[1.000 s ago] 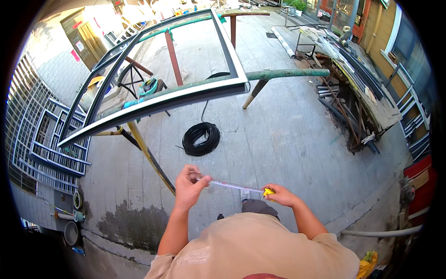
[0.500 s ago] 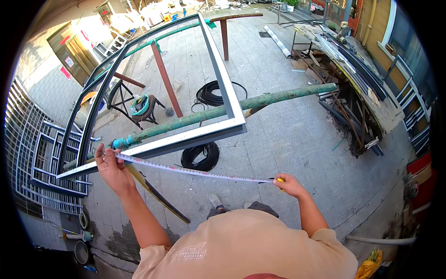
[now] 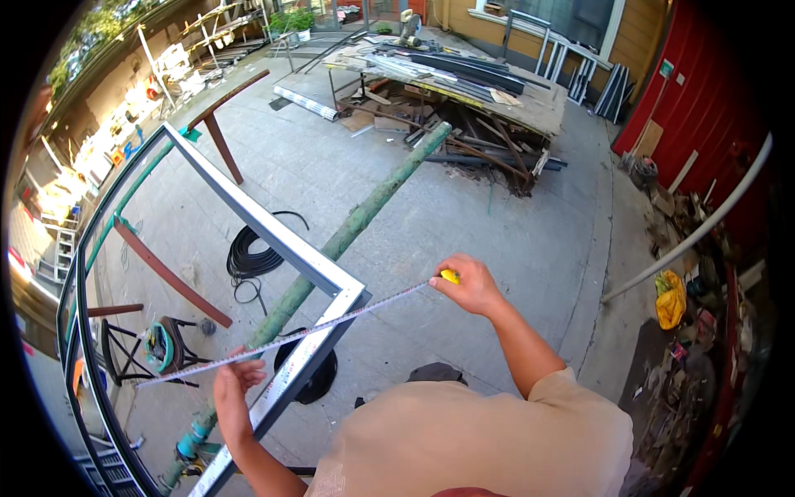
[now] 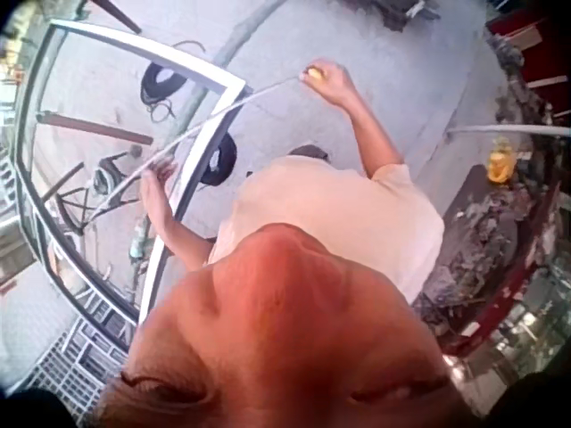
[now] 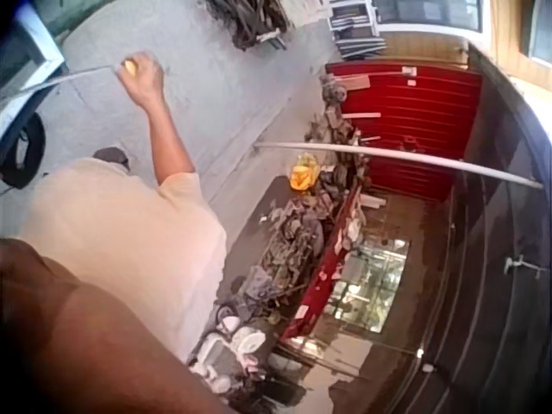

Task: The person measures the sides of a large metal frame using a measuring tape while it sits on sawhorses, then records the dimensions with a pen in a notebook on a nearby table.

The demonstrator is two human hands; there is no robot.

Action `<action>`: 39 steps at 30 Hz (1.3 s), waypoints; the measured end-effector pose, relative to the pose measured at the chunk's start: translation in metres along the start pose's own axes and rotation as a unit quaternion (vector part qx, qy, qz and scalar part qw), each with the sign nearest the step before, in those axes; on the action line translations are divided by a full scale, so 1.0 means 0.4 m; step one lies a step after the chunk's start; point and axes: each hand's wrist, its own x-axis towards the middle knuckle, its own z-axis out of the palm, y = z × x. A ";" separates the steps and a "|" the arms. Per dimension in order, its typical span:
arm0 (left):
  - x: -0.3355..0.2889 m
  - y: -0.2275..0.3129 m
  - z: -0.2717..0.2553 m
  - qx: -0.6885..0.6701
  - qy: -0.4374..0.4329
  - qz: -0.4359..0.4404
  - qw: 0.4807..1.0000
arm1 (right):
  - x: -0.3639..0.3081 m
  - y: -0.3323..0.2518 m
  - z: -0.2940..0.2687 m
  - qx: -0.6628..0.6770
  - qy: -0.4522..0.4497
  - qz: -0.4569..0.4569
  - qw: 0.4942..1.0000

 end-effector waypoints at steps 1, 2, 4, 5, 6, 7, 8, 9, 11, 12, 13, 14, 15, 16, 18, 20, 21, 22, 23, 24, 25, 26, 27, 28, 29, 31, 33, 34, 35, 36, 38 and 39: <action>0.009 0.013 -0.008 0.072 -0.060 0.007 0.996 | 0.002 -0.024 0.008 -0.001 0.017 -0.007 1.000; 0.017 0.020 -0.019 0.142 -0.117 0.015 0.983 | 0.006 -0.045 0.016 -0.002 0.033 -0.015 0.999; 0.022 0.010 -0.041 0.176 -0.151 0.036 0.972 | 0.011 -0.078 0.033 -0.001 0.033 -0.011 0.999; 0.030 0.010 -0.052 0.170 -0.155 0.035 0.972 | 0.018 -0.087 0.040 0.001 0.032 -0.010 0.999; 0.035 0.010 -0.053 0.161 -0.160 0.033 0.973 | 0.027 -0.093 0.040 -0.005 0.014 0.001 1.000; 0.031 0.014 -0.049 0.153 -0.149 0.034 0.976 | 0.042 -0.100 0.040 -0.011 -0.005 0.011 1.000; 0.023 0.024 -0.039 0.144 -0.138 0.035 0.979 | 0.058 -0.105 0.038 -0.017 -0.023 0.021 0.999; 0.024 0.033 -0.029 0.137 -0.126 0.039 0.982 | 0.082 -0.109 0.036 -0.009 -0.039 0.033 0.999; 0.027 0.024 -0.012 0.140 -0.054 0.093 0.984 | 0.130 -0.112 0.039 0.008 -0.074 0.057 0.996; 0.031 0.027 -0.005 0.142 -0.016 0.122 0.982 | 0.159 -0.116 0.044 0.001 -0.077 0.043 0.996; 0.035 0.031 0.005 0.141 0.007 0.149 0.979 | 0.186 -0.115 0.052 -0.007 -0.078 0.030 0.996; 0.047 0.042 0.018 0.191 0.021 0.195 0.962 | 0.214 -0.111 0.053 -0.015 -0.080 0.018 0.996; 0.051 0.069 0.025 0.244 0.040 0.238 0.939 | 0.244 -0.115 0.064 -0.029 -0.079 0.002 0.996; 0.050 0.089 0.029 0.298 0.061 0.276 0.912 | 0.271 -0.124 0.081 -0.040 -0.083 -0.015 0.996; 0.056 0.122 0.056 0.394 0.097 0.311 0.859 | 0.316 -0.152 0.101 -0.058 -0.095 -0.032 0.993; 0.088 0.152 0.111 0.457 0.120 0.297 0.830 | 0.357 -0.201 0.108 -0.064 -0.125 -0.047 0.989; 0.099 0.140 0.113 0.506 0.119 0.315 0.794 | 0.373 -0.214 0.124 -0.069 -0.136 -0.054 0.987; 0.123 0.139 0.131 0.523 0.099 0.328 0.780 | 0.384 -0.198 0.128 -0.074 -0.149 -0.058 0.984; 0.130 0.149 0.129 0.533 0.078 0.306 0.785 | 0.394 -0.198 0.142 -0.045 -0.122 -0.112 0.985; 0.114 0.138 0.126 0.545 0.081 0.259 0.794 | 0.403 -0.212 0.157 -0.042 -0.146 -0.136 0.979; 0.115 0.118 0.121 0.551 0.085 0.260 0.788 | 0.405 -0.218 0.165 -0.014 -0.144 -0.161 0.976; 0.119 0.098 0.114 0.534 0.095 0.267 0.796 | 0.407 -0.236 0.166 -0.021 -0.154 -0.137 0.978; 0.111 0.062 0.106 0.542 0.113 0.256 0.793 | 0.408 -0.242 0.174 -0.003 -0.165 -0.135 0.977; 0.103 0.027 0.092 0.543 0.124 0.226 0.799 | 0.409 -0.246 0.181 -0.016 -0.167 -0.153 0.974; 0.077 0.011 0.082 0.548 0.132 0.190 0.804 | 0.407 -0.241 0.190 -0.021 -0.173 -0.167 0.970; 0.048 0.009 0.058 0.546 0.158 0.157 0.808 | 0.422 -0.227 0.201 0.005 -0.204 -0.184 0.961; -0.006 0.001 -0.007 0.555 0.193 0.126 0.800 | 0.463 -0.196 0.201 -0.014 -0.227 -0.182 0.957; -0.031 -0.011 -0.055 0.562 0.218 0.118 0.789 | 0.494 -0.170 0.192 -0.020 -0.220 -0.205 0.953; -0.064 -0.025 -0.109 0.571 0.239 0.111 0.777 | 0.531 -0.114 0.188 -0.032 -0.227 -0.196 0.953; -0.101 -0.035 -0.173 0.581 0.267 0.087 0.764 | 0.564 -0.090 0.168 -0.046 -0.235 -0.196 0.951; -0.188 -0.062 -0.313 0.618 0.303 0.037 0.724 | 0.627 -0.017 0.136 -0.067 -0.251 -0.221 0.940; -0.234 -0.070 -0.376 0.627 0.309 -0.002 0.715 | 0.638 0.014 0.122 -0.064 -0.255 -0.228 0.937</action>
